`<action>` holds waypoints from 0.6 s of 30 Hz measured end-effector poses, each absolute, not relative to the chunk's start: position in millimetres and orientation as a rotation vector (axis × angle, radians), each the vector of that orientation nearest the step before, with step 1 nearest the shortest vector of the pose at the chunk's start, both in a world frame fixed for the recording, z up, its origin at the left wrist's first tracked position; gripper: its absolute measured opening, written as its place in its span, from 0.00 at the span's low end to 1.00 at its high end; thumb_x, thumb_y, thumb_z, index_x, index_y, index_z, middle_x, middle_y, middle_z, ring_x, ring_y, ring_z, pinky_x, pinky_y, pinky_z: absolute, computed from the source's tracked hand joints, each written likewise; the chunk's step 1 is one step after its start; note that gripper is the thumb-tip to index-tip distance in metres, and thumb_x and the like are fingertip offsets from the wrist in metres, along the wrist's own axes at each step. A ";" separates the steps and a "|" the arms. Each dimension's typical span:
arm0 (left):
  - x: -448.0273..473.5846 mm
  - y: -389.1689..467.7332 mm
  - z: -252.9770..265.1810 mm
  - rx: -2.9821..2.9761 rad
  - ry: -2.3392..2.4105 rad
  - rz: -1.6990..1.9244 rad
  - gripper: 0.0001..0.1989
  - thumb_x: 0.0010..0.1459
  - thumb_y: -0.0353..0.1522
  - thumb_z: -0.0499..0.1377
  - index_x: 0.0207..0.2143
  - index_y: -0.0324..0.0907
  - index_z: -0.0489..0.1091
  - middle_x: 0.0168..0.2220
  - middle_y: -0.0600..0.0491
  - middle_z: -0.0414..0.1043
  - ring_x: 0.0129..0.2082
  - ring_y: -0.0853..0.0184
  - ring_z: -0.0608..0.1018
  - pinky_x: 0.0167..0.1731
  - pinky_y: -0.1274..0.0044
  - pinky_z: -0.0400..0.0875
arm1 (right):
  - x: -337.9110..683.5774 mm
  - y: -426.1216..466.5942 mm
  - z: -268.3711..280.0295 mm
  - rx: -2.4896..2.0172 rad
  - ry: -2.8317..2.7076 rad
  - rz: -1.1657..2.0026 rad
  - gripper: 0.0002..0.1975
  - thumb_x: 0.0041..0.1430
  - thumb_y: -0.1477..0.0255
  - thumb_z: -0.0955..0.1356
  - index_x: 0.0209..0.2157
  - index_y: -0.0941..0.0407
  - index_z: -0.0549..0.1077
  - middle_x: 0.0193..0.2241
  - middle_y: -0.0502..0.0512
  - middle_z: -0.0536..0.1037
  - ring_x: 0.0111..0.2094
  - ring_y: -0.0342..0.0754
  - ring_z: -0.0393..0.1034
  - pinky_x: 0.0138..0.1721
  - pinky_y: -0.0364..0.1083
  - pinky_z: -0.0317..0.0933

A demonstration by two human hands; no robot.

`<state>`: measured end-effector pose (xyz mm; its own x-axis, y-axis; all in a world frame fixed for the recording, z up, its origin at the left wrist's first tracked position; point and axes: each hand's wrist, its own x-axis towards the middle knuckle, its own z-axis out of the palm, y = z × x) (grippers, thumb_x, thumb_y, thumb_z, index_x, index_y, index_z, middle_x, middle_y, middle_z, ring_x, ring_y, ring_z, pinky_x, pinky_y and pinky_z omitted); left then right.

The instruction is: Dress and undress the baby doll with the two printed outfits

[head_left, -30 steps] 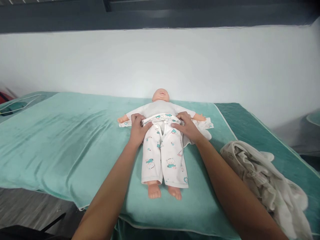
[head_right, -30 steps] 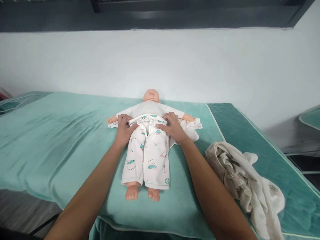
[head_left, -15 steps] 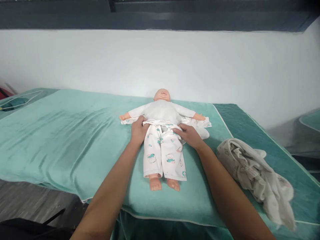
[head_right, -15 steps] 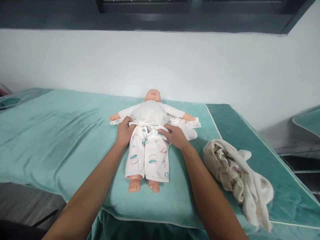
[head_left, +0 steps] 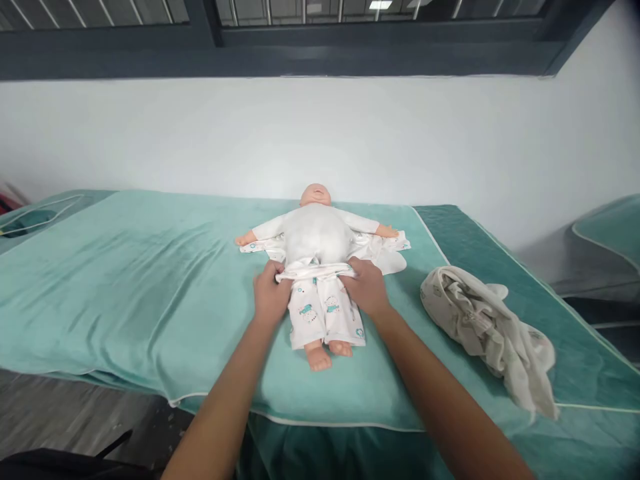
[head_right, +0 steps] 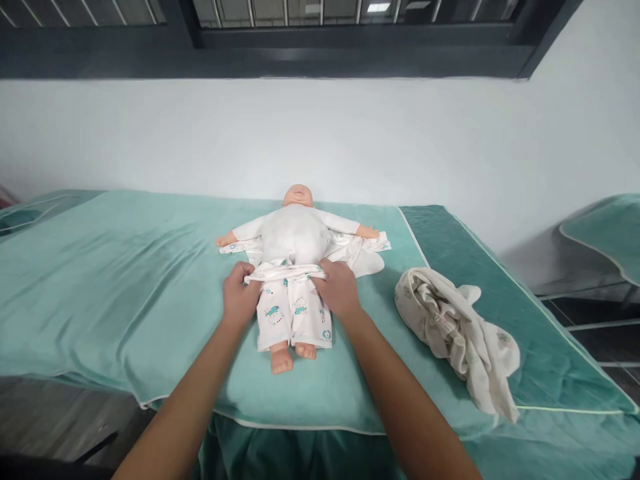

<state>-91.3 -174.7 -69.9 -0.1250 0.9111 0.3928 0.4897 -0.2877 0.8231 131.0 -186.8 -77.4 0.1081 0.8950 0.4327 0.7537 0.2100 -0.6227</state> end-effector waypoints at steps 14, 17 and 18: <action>-102.9 -275.3 -92.9 2.377 1.023 1.055 0.58 0.40 0.50 0.72 0.69 0.58 0.44 0.72 0.42 0.38 0.71 0.40 0.45 0.65 0.48 0.49 | 132.1 -211.7 -75.2 -1.294 -1.573 0.747 0.15 0.55 0.60 0.68 0.39 0.53 0.64 0.37 0.50 0.68 0.41 0.50 0.64 0.45 0.49 0.58; -92.0 -290.8 -91.9 2.599 1.138 0.936 0.53 0.49 0.42 0.70 0.69 0.54 0.43 0.71 0.40 0.42 0.71 0.42 0.44 0.65 0.45 0.47 | 131.4 -216.2 -75.0 -1.298 -1.553 0.741 0.14 0.55 0.61 0.68 0.38 0.53 0.65 0.35 0.48 0.68 0.40 0.49 0.63 0.44 0.47 0.57; -89.7 -291.7 -90.2 2.630 1.202 0.949 0.49 0.52 0.41 0.68 0.69 0.51 0.43 0.71 0.39 0.44 0.72 0.43 0.45 0.64 0.46 0.47 | 131.6 -219.4 -74.7 -1.300 -1.557 0.743 0.13 0.55 0.61 0.69 0.37 0.53 0.65 0.34 0.48 0.68 0.38 0.48 0.63 0.42 0.47 0.57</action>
